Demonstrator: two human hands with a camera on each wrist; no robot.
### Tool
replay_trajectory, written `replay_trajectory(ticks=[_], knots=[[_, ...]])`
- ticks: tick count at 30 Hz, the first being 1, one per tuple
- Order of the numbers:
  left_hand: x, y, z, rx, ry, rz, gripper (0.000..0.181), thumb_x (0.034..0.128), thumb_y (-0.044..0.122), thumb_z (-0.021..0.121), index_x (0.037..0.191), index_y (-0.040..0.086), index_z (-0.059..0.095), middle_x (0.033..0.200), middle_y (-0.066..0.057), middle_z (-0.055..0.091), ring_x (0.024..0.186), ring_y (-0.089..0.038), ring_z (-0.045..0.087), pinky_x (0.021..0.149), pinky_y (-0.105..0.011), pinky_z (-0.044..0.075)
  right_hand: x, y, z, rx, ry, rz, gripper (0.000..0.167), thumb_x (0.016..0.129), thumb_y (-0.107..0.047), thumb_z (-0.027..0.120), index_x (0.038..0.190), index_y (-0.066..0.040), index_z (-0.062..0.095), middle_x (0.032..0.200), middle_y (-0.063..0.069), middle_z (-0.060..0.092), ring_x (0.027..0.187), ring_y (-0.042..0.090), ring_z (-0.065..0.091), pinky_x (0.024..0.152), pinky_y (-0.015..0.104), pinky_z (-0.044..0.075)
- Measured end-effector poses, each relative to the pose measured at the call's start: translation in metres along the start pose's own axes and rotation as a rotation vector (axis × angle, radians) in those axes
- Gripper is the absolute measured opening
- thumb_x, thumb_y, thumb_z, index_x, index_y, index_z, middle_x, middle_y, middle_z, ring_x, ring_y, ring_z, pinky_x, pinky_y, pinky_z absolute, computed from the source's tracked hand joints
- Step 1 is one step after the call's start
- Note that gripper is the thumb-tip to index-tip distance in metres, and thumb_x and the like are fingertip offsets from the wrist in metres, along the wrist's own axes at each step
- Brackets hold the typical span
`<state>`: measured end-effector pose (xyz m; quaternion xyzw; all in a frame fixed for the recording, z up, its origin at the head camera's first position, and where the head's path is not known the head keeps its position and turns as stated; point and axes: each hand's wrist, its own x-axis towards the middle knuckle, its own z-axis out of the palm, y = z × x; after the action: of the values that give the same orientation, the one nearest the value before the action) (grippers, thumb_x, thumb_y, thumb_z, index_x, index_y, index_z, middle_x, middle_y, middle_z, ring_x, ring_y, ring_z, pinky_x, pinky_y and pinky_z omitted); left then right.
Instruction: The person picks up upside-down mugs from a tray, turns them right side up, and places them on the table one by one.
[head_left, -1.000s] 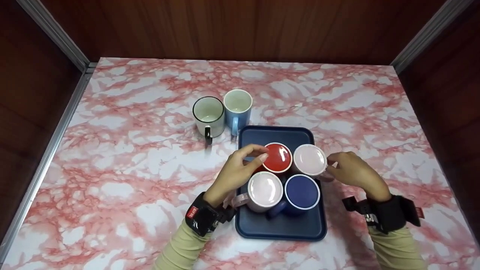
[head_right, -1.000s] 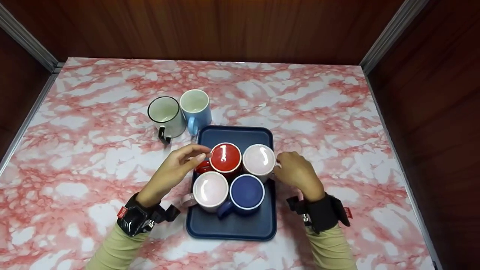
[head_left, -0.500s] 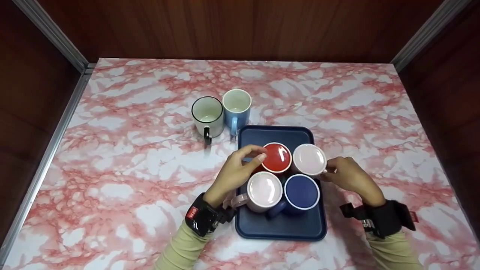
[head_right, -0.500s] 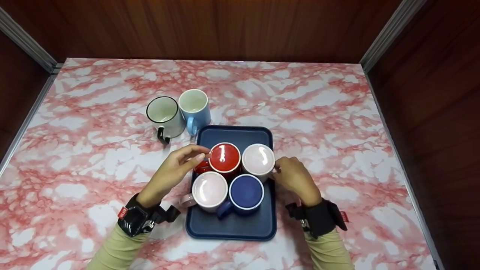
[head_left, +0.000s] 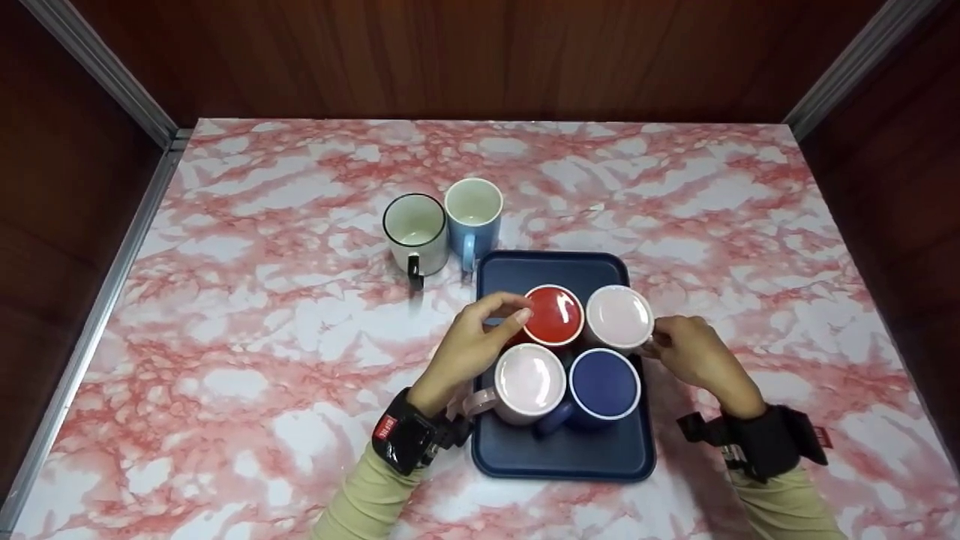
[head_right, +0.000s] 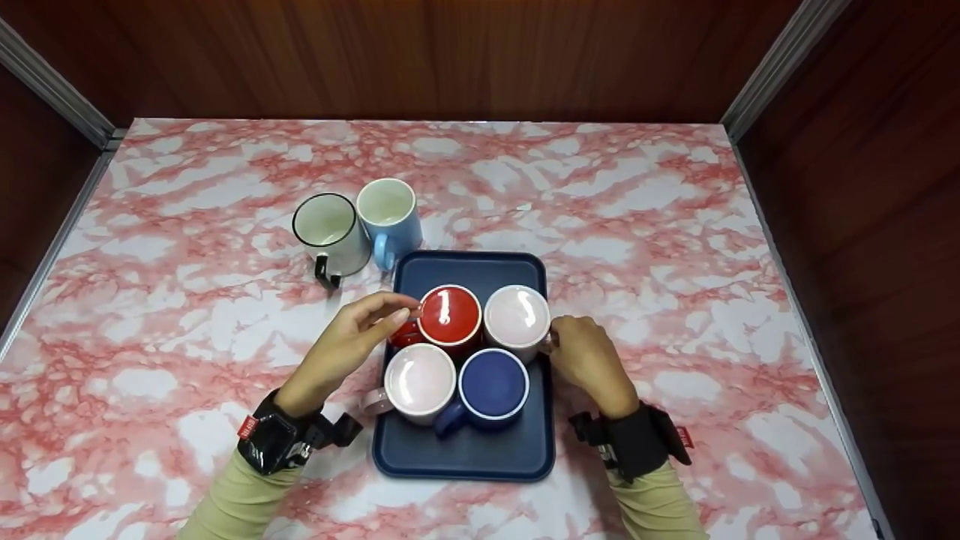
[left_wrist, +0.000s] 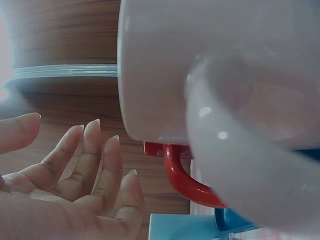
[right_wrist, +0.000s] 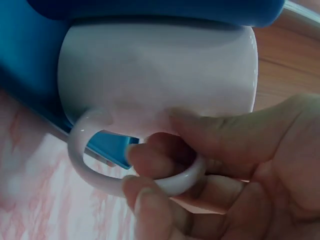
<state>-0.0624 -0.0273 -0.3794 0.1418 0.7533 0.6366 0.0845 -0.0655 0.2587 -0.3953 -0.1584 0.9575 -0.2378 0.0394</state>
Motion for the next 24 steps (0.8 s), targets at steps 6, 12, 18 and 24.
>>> replay_trajectory(ticks=[6, 12, 18, 24], knots=[[-0.001, 0.000, 0.000, 0.004, 0.008, -0.011, 0.027, 0.0909, 0.017, 0.056, 0.108, -0.003, 0.060, 0.102, -0.011, 0.063, 0.098, -0.020, 0.056, 0.084, -0.033, 0.044, -0.002, 0.003, 0.003, -0.008, 0.047, -0.031, 0.020, 0.071, 0.005, 0.063, 0.061, -0.008, 0.053, 0.053, -0.007, 0.037, 0.054, 0.016, 0.039, 0.053, 0.032, 0.032], [-0.001, -0.002, 0.002, -0.019, 0.013, -0.012, 0.026, 0.0908, 0.016, 0.056, 0.108, -0.004, 0.060, 0.101, -0.012, 0.063, 0.097, -0.021, 0.057, 0.085, -0.036, 0.044, -0.002, 0.004, 0.003, -0.006, 0.065, -0.026, 0.024, 0.071, 0.003, 0.068, 0.060, -0.009, 0.050, 0.053, -0.006, 0.037, 0.054, 0.016, 0.038, 0.052, 0.031, 0.031], [0.000, -0.005, 0.004, -0.063, 0.010, -0.019, 0.027, 0.0908, 0.016, 0.056, 0.107, -0.005, 0.060, 0.101, -0.015, 0.063, 0.096, -0.021, 0.056, 0.086, -0.036, 0.043, -0.004, 0.005, -0.002, 0.049, 0.079, 0.025, 0.023, 0.074, 0.000, 0.068, 0.061, -0.009, 0.051, 0.054, -0.004, 0.041, 0.053, 0.015, 0.040, 0.052, 0.029, 0.031], [0.000, -0.006, 0.005, -0.070, 0.011, -0.024, 0.026, 0.0906, 0.016, 0.056, 0.107, -0.004, 0.060, 0.101, -0.013, 0.063, 0.096, -0.020, 0.056, 0.085, -0.032, 0.043, -0.007, 0.005, -0.011, 0.123, 0.121, 0.096, 0.015, 0.080, 0.000, 0.064, 0.067, -0.006, 0.059, 0.059, 0.002, 0.057, 0.048, 0.011, 0.050, 0.046, 0.025, 0.041]])
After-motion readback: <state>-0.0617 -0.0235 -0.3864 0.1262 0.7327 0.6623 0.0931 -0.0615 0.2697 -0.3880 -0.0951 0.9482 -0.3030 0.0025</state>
